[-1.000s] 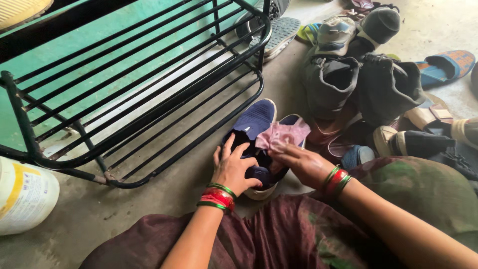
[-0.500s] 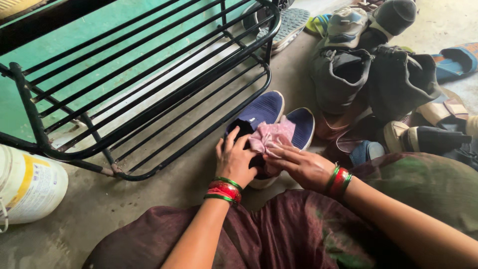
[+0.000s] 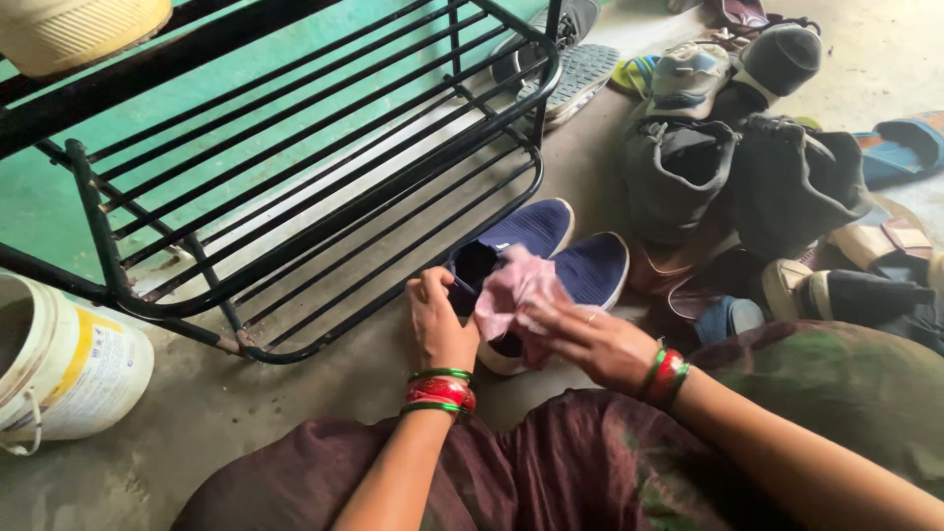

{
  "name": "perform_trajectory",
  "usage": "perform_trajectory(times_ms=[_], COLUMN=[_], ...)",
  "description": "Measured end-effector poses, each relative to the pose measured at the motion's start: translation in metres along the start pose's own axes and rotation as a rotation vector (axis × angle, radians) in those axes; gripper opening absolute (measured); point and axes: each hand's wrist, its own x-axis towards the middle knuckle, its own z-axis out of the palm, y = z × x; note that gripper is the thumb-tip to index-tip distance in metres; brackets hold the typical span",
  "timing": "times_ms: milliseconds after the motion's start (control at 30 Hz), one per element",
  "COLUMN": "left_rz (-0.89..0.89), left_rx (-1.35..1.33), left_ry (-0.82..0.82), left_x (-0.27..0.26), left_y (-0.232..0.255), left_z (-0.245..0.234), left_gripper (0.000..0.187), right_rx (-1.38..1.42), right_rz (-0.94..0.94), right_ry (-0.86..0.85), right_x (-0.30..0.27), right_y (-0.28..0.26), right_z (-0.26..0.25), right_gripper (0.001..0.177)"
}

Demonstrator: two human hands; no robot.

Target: The person sits on the floor and wipes several pairs of shoes with a cloth, then places them on a metal shoe rack. The person handles white sneakers, brown sneakers, and blue slip-on shoes, cleaning each pair before arranging them on the rack.

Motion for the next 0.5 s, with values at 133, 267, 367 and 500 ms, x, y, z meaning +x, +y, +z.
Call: perform_trajectory(times_ms=[133,267,367,500], left_rz=[-0.168,-0.414,-0.73,-0.922], left_rx=[0.13,0.163,-0.135,-0.34], left_ry=[-0.182,-0.432,-0.601,-0.756], left_x=[-0.015,-0.033,-0.026,-0.021], left_y=[-0.049,-0.063,-0.05,-0.033], left_z=[0.026,0.033,0.027,0.019], left_gripper=[0.047,0.085,0.098,0.103], right_rx=[0.095,0.029,-0.075,-0.167], right_rz=[0.018,0.594,0.67,0.402], right_ry=[0.042,0.189,0.394,0.252], right_x=[-0.011,-0.027,-0.026,-0.005], right_y=[0.017,0.045,0.04,0.013], right_z=[0.018,0.016,-0.001,-0.014], right_gripper=[0.043,0.036,0.044,0.058])
